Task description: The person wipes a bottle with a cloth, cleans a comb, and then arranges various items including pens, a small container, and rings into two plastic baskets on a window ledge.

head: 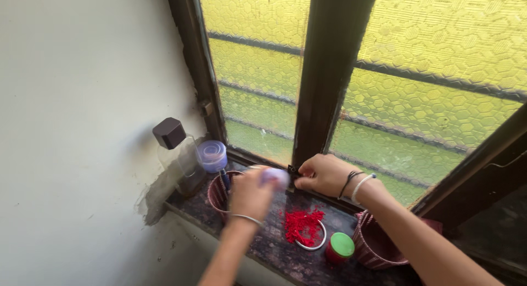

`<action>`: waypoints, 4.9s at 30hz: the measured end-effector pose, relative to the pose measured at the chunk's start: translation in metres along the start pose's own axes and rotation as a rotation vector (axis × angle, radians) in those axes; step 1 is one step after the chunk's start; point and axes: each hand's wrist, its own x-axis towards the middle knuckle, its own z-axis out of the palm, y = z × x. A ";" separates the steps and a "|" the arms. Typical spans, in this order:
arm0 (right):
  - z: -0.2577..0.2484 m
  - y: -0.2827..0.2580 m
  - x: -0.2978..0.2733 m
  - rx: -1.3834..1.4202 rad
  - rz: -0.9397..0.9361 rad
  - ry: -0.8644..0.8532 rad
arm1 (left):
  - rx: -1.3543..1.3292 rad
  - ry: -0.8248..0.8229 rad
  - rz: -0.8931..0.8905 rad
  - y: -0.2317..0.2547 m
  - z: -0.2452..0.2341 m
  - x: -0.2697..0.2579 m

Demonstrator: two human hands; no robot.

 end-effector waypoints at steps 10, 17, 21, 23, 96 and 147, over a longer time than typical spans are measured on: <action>0.068 0.036 -0.049 -0.594 0.133 -0.589 | 0.594 -0.160 -0.374 -0.112 0.013 0.007; 0.086 0.048 -0.071 -0.664 0.080 -0.522 | 0.666 -0.339 -0.518 -0.065 0.007 0.020; 0.094 0.056 -0.078 -0.627 0.016 -0.418 | 0.762 0.091 -0.033 -0.037 0.017 -0.006; 0.090 0.054 -0.076 -0.602 0.002 -0.405 | 0.555 0.040 0.179 -0.023 0.028 -0.019; 0.048 0.049 -0.045 0.329 0.073 -0.020 | -1.294 -0.519 -0.966 -0.047 0.117 -0.035; 0.197 0.112 -0.015 -0.130 0.520 0.000 | -0.096 -0.141 -0.150 -0.068 0.074 -0.082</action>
